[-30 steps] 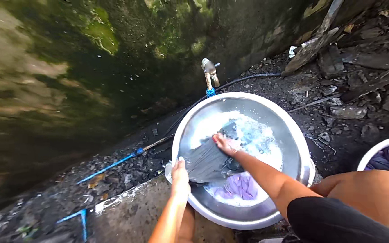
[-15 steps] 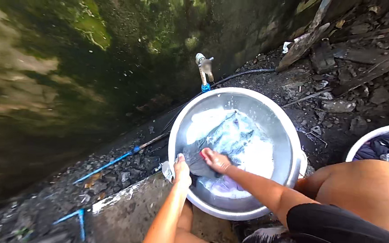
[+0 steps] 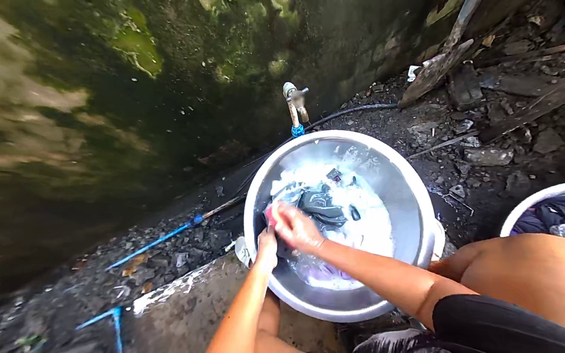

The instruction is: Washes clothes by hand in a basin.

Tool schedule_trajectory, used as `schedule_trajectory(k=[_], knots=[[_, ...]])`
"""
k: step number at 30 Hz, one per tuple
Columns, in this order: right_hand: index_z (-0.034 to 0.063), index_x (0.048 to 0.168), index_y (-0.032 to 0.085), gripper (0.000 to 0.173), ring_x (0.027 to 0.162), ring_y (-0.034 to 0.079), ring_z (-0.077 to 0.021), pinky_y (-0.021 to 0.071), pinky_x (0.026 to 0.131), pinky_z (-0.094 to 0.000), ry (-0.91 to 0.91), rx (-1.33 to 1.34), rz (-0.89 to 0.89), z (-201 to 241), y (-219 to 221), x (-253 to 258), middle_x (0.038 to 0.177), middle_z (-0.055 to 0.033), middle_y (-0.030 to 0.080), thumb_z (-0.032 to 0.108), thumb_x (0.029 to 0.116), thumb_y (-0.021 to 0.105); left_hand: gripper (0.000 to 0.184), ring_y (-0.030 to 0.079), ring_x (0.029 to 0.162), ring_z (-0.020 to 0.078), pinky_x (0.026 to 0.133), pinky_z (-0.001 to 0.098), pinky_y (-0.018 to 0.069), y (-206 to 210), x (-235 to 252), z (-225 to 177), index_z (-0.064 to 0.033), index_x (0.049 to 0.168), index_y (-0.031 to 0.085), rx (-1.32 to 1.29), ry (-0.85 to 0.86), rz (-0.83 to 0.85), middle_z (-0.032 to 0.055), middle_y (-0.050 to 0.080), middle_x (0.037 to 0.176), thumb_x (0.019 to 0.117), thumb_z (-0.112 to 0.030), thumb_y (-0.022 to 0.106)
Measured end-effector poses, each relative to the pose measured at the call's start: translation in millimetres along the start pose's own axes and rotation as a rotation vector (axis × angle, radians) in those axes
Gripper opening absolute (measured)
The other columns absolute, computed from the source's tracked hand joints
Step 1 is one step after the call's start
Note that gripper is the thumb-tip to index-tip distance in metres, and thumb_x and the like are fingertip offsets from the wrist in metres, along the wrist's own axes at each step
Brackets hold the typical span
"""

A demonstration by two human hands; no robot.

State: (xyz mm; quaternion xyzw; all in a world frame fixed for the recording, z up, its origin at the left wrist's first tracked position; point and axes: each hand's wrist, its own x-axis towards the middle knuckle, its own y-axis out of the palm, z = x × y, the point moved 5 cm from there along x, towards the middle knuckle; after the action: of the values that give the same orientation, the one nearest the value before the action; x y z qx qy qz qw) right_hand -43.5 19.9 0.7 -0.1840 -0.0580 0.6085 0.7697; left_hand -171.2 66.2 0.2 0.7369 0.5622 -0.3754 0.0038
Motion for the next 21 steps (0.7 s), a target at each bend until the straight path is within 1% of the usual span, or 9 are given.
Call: schedule_trajectory(k=[1, 5, 8, 10, 13, 15, 18, 19, 21], knots=[[0.0114, 0.152, 0.049, 0.058, 0.119, 0.066, -0.0353, 0.0537, 0.099, -0.0543, -0.042, -0.044, 0.067, 1, 19, -7, 0.140, -0.0210, 0.060, 0.040, 0.1024, 0.054, 0.038, 0.060, 0.116, 0.0269, 0.099, 0.0455, 0.0491, 0, -8, -7, 0.0040, 0.127, 0.059, -0.072, 0.003, -0.066, 0.0214, 0.062, 0.124, 0.1126, -0.021, 0.034], [0.0221, 0.162, 0.034, 0.061, 0.118, 0.064, -0.0458, 0.0513, 0.097, -0.0649, 0.233, -0.317, 0.238, -79, 7, 3, 0.146, -0.0257, 0.054, 0.038, 0.1049, 0.047, 0.053, 0.049, 0.138, 0.0311, 0.113, 0.0513, 0.0398, -11, -30, -35, 0.0039, 0.145, 0.049, -0.147, -0.022, -0.093, 0.0254, 0.049, 0.149, 0.1134, -0.036, 0.032], [0.0120, 0.156, 0.045, 0.054, 0.123, 0.063, -0.0457, 0.0488, 0.102, -0.0649, 0.252, -0.387, -0.008, -138, -56, 5, 0.142, -0.0258, 0.060, 0.028, 0.1048, 0.046, 0.050, 0.062, 0.119, 0.0252, 0.100, 0.0470, 0.0524, -33, -50, -57, 0.0013, 0.137, 0.055, -0.251, 0.043, -0.100, 0.0203, 0.062, 0.131, 0.1125, -0.037, 0.036], [0.0150, 0.157, 0.041, 0.055, 0.128, 0.061, -0.0416, 0.0492, 0.104, -0.0614, 0.376, -0.438, -0.039, -158, -94, -2, 0.146, -0.0220, 0.057, 0.030, 0.1050, 0.043, 0.050, 0.066, 0.109, 0.0228, 0.093, 0.0447, 0.0563, -51, -59, -62, 0.0007, 0.134, 0.057, -0.301, 0.051, -0.133, 0.0182, 0.066, 0.121, 0.1126, -0.038, 0.035], [0.0154, 0.156, 0.040, 0.055, 0.123, 0.063, -0.0414, 0.0503, 0.101, -0.0617, 0.564, -0.290, -0.137, -147, -118, 6, 0.138, -0.0221, 0.062, 0.035, 0.1049, 0.047, 0.052, 0.063, 0.118, 0.0246, 0.101, 0.0457, 0.0524, -51, -44, -48, 0.0023, 0.138, 0.055, -0.296, 0.054, -0.185, 0.0210, 0.062, 0.131, 0.1130, -0.038, 0.033], [0.0079, 0.153, 0.044, 0.054, 0.127, 0.063, -0.0344, 0.0494, 0.107, -0.0557, 0.399, -0.132, -0.178, -100, -87, 9, 0.138, -0.0189, 0.064, 0.034, 0.1054, 0.049, 0.054, 0.057, 0.130, 0.0284, 0.109, 0.0487, 0.0459, -36, -27, -30, 0.0039, 0.142, 0.052, -0.207, 0.042, -0.151, 0.0240, 0.056, 0.141, 0.1135, -0.037, 0.031], [0.0105, 0.154, 0.046, 0.058, 0.126, 0.064, -0.0322, 0.0509, 0.106, -0.0541, 0.114, -0.046, 0.016, -23, 1, -13, 0.142, -0.0174, 0.062, 0.036, 0.1028, 0.053, 0.053, 0.054, 0.132, 0.0309, 0.111, 0.0499, 0.0433, -9, -11, -9, 0.0047, 0.142, 0.051, -0.135, -0.006, -0.068, 0.0250, 0.055, 0.142, 0.1138, -0.035, 0.031], [0.0115, 0.154, 0.046, 0.058, 0.121, 0.065, -0.0346, 0.0524, 0.102, -0.0549, 0.064, -0.044, 0.062, -19, 23, -19, 0.139, -0.0195, 0.062, 0.038, 0.1026, 0.053, 0.052, 0.056, 0.127, 0.0306, 0.107, 0.0494, 0.0454, -6, -9, -10, 0.0051, 0.138, 0.054, -0.146, -0.012, -0.085, 0.0248, 0.058, 0.137, 0.1139, -0.035, 0.031], [0.0159, 0.158, 0.040, 0.059, 0.121, 0.065, -0.0389, 0.0519, 0.101, -0.0588, 0.146, -0.127, 0.159, -43, 33, -16, 0.141, -0.0218, 0.060, 0.036, 0.1044, 0.050, 0.053, 0.056, 0.129, 0.0309, 0.108, 0.0506, 0.0459, -8, -18, -23, 0.0042, 0.139, 0.054, -0.167, -0.037, -0.082, 0.0250, 0.057, 0.139, 0.1134, -0.037, 0.033]])
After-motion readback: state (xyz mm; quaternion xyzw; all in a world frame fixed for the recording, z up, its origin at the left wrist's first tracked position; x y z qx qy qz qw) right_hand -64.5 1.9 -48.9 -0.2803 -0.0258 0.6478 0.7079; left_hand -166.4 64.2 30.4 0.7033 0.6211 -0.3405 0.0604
